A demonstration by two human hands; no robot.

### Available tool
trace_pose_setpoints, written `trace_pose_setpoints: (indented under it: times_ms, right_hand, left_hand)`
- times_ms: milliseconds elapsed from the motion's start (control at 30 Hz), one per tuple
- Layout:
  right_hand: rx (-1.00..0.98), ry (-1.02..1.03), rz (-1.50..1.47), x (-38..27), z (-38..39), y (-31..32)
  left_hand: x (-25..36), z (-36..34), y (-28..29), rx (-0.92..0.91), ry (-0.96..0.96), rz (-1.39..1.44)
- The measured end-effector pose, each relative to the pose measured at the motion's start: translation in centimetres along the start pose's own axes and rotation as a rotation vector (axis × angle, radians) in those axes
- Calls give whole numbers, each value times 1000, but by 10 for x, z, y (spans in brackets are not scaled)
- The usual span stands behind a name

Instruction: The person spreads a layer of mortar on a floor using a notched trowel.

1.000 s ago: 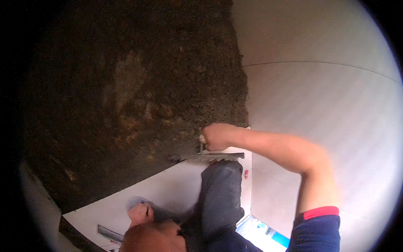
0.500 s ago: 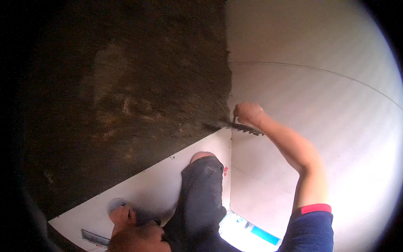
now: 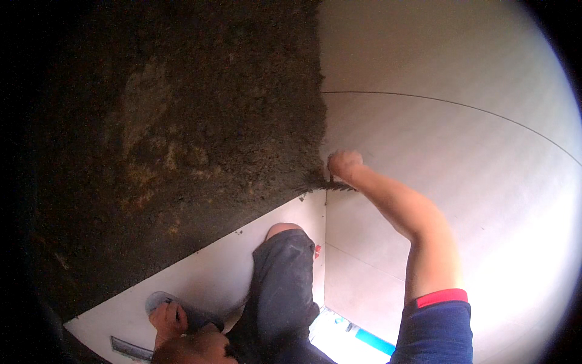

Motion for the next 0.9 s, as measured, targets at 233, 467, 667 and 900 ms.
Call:
trace_pose_setpoints:
  times_ms: [233, 467, 667, 900]
  right_hand:
    - [216, 50, 110, 20, -13, 43]
    - [411, 33, 9, 45, 35, 108]
    - [20, 72, 15, 11, 31, 40]
    - [-53, -32, -72, 9, -4, -5]
  left_hand:
    - [-4, 8, -7, -207, 54, 5]
    - [-2, 11, -8, -151, 103, 0]
    - [3, 4, 3, -47, 6, 10]
    - [-3, 10, 1, -9, -27, 35]
Point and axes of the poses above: each hand's wrist, its own z-axis away from the middle knuckle, its own y-axis out of the back of the hand, x = y × z, the point moved 4 cm from there along -z, towards the middle knuckle, and after that the axes turned 1 degree about -y, right-handed, at the moved point
